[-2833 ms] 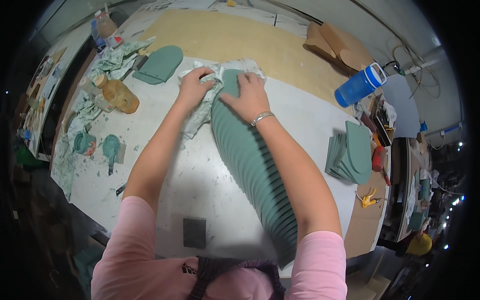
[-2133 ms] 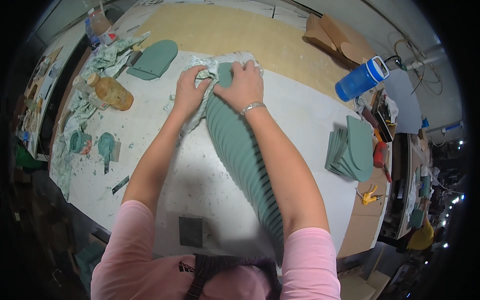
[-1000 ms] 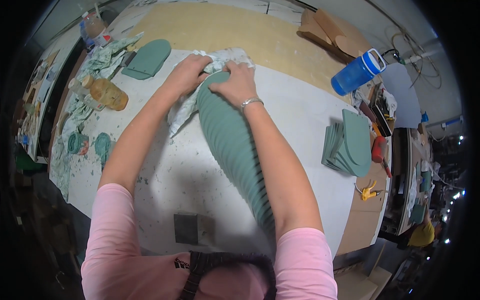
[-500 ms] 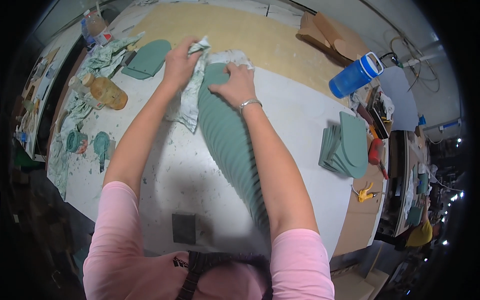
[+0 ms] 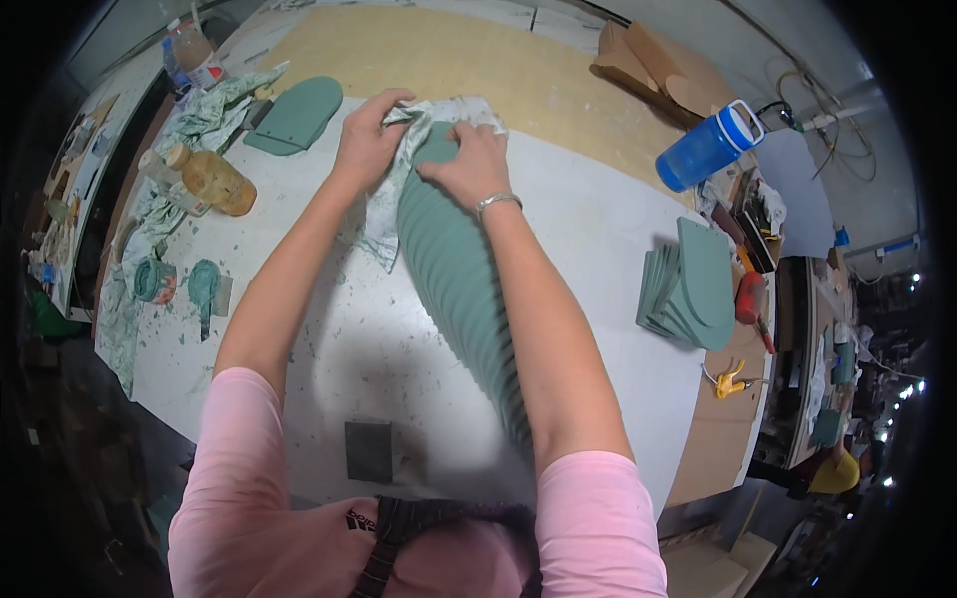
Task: The person cleans and sands a stack of green foam pads using a cloth and a sanding block. They wipe the edges of the stack with the cloth, remove excess material from the edges by hand, and then use the sanding block to smooth the surface of the stacked pads.
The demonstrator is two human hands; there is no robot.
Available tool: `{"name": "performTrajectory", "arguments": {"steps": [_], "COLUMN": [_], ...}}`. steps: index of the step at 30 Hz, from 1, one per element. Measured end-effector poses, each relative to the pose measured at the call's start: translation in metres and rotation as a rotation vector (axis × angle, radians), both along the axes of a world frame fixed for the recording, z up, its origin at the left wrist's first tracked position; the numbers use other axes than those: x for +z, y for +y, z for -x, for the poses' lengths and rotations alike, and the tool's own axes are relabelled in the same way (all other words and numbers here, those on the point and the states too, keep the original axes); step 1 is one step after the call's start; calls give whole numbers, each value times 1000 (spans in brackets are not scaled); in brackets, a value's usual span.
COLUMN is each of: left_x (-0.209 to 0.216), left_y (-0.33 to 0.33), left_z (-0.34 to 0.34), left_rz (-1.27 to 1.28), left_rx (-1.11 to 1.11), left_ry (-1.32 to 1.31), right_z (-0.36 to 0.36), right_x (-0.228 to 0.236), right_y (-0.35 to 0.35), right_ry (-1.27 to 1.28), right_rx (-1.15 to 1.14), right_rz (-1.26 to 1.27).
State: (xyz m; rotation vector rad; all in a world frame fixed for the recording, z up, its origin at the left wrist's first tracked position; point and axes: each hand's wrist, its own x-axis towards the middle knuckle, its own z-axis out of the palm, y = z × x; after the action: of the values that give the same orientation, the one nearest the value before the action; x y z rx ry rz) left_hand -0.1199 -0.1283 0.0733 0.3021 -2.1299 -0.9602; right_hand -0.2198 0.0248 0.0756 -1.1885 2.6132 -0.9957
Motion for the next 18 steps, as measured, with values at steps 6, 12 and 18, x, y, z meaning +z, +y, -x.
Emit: {"name": "performTrajectory", "arguments": {"steps": [6,12,18], "left_x": [-53,-70,-7], "left_y": [44,39,75], "left_z": [-72,-126,-44], "left_rz": [114,-277,-48], "left_rx": [-118,-57,-141], "left_ry": [-10,-185,39], "right_z": [-3,-4,33], "right_x": [-4,-7,-24], "right_y": [3,1,6], "right_ry": [36,64,-69], "right_rx": [7,-19,24], "right_rz": [67,166,197]}}
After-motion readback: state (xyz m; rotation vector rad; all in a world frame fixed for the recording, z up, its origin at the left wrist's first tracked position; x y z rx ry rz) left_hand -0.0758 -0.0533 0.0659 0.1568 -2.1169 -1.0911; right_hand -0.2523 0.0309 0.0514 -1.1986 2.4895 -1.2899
